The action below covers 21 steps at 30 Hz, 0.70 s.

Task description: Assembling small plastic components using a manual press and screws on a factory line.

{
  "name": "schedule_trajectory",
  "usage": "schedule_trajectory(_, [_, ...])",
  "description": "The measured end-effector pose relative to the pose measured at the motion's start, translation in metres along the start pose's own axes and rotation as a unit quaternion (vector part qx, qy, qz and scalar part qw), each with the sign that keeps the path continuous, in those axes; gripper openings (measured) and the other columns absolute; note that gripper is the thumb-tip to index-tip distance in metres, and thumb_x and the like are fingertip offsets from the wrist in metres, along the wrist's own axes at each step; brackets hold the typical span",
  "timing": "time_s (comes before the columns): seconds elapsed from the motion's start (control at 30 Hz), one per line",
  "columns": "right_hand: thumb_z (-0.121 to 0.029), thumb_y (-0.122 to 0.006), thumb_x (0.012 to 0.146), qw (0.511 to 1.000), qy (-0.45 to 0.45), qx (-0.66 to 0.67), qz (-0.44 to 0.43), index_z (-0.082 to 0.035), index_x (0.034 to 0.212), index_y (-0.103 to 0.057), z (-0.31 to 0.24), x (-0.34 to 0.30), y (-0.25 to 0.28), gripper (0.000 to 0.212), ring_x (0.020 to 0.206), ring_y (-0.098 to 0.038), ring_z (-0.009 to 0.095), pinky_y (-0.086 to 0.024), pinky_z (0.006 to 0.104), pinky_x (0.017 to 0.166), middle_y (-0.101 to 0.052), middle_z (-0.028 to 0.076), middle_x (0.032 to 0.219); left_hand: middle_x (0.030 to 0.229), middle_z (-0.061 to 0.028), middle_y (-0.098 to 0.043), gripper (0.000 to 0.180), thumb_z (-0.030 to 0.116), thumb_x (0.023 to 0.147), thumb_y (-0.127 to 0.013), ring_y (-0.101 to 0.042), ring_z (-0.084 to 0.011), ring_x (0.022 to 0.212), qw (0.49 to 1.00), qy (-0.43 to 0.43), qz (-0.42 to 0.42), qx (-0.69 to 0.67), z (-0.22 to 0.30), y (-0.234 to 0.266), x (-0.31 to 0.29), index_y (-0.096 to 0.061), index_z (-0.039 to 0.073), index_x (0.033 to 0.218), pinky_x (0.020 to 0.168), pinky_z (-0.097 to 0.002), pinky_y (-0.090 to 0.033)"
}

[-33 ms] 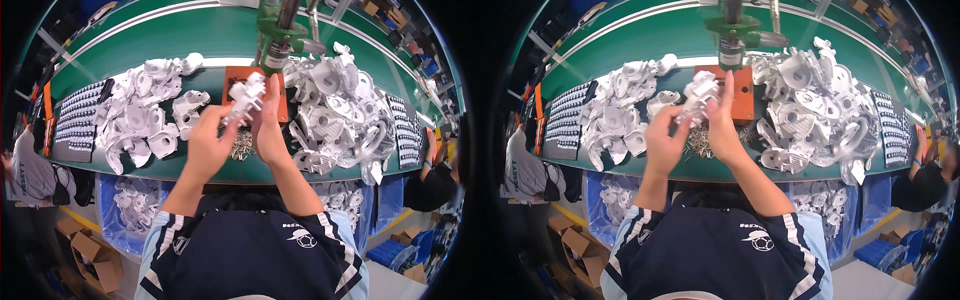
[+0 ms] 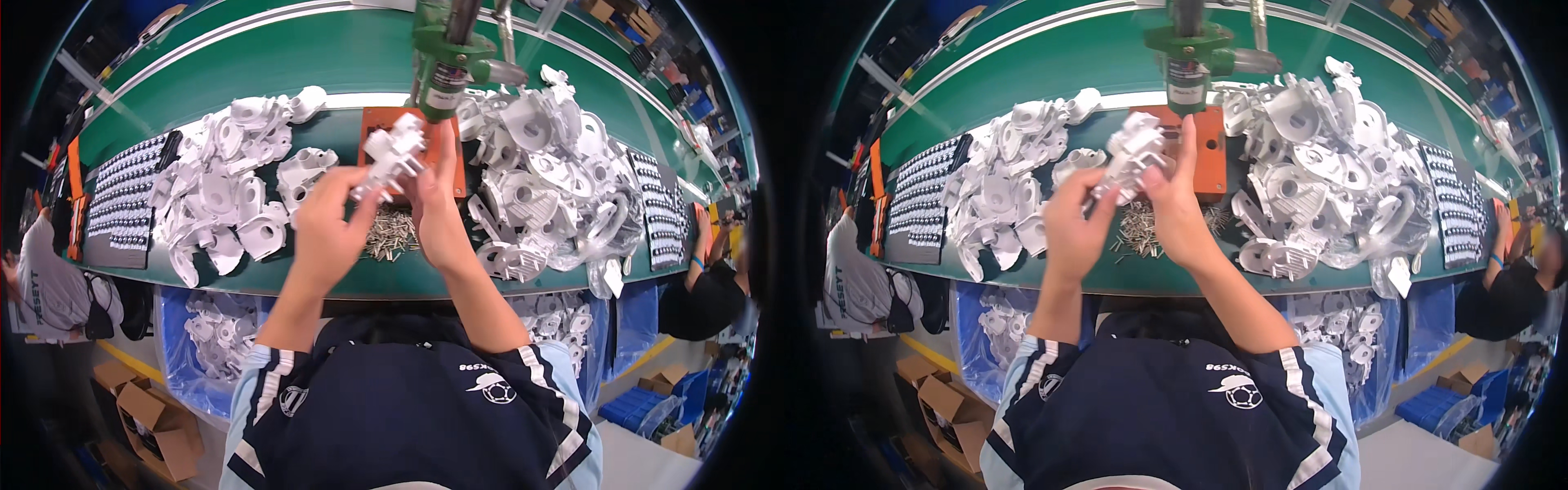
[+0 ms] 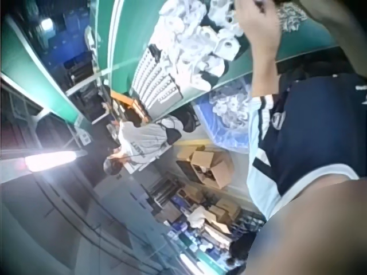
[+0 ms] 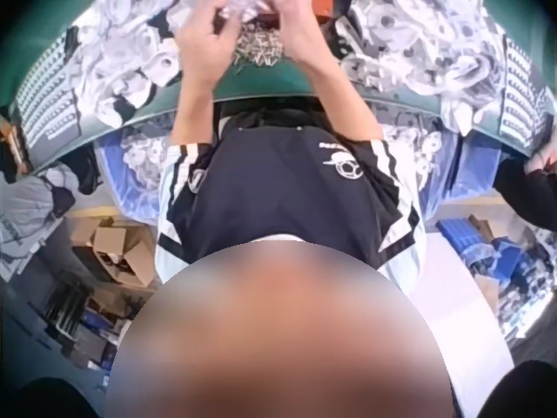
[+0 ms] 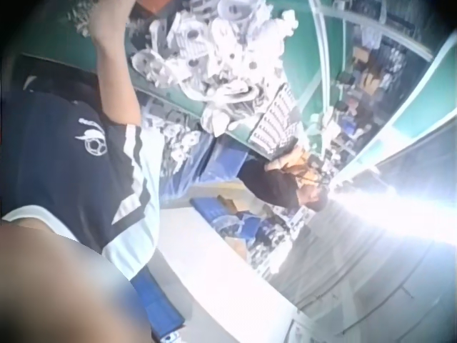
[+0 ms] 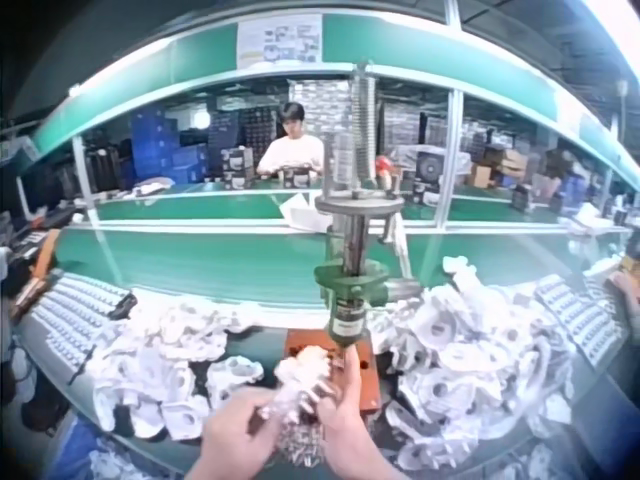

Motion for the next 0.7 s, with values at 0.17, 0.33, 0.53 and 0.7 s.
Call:
schedule_trajectory(0.17, [-0.007, -0.052, 0.085, 0.972, -0.018, -0.232, -0.022, -0.001, 0.134, -0.036, -0.040, -0.026, 0.063, 0.052, 0.114, -0.046, 0.020, -0.035, 0.0325, 0.096, -0.047, 0.013, 0.126, 0.101, -0.0165, -0.062, 0.022, 0.006, 0.077, -0.064, -0.062, -0.0326, 0.087, 0.989, -0.101, -0.085, 0.070, -0.035, -0.007, 0.023, -0.058, -0.001, 0.096, 0.074, -0.0368, -0.051])
schedule_trajectory(0.33, [-0.003, -0.049, 0.086, 0.954, 0.030, -0.276, 0.111, 0.003, 0.111, -0.057, -0.085, -0.062, 0.144, 0.027, 0.097, -0.056, 0.013, -0.042, 0.0263, 0.086, -0.063, 0.008, 0.101, 0.104, -0.0156, -0.059, 0.021, 0.007, 0.074, -0.065, -0.062, -0.0322, 0.088, 0.935, -0.280, -0.148, 0.163, -0.068, -0.027, 0.040, -0.056, 0.000, 0.092, 0.076, -0.0375, -0.052])
schedule_trajectory(0.53, [-0.007, -0.058, 0.084, 0.733, 0.023, -0.597, 0.326, 0.001, 0.102, -0.061, -0.109, -0.091, 0.260, 0.020, 0.080, -0.059, 0.011, -0.046, 0.0239, 0.070, -0.064, 0.007, 0.090, 0.104, -0.0153, -0.061, 0.019, 0.007, 0.077, -0.062, -0.060, -0.0322, 0.096, 0.926, -0.311, -0.139, 0.164, -0.081, -0.037, 0.038, -0.057, -0.001, 0.094, 0.085, -0.0381, -0.051])
schedule_trajectory(0.7, [-0.011, -0.061, 0.077, 0.688, -0.082, -0.654, 0.304, -0.002, 0.089, -0.066, -0.087, -0.104, 0.304, 0.016, 0.065, -0.060, 0.025, -0.048, 0.0336, 0.065, -0.063, 0.012, 0.077, 0.107, -0.0155, -0.060, 0.020, 0.006, 0.077, -0.061, -0.059, -0.0320, 0.099, 0.918, -0.320, -0.151, 0.179, -0.090, -0.057, 0.049, -0.057, -0.001, 0.096, 0.085, -0.0392, -0.050])
Point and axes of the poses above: each hand's wrist, its own x-axis towards the middle knuckle, its own y-axis out of the back of the hand, z = x × y, the point moved 1 cm from there along x, towards the middle knuckle
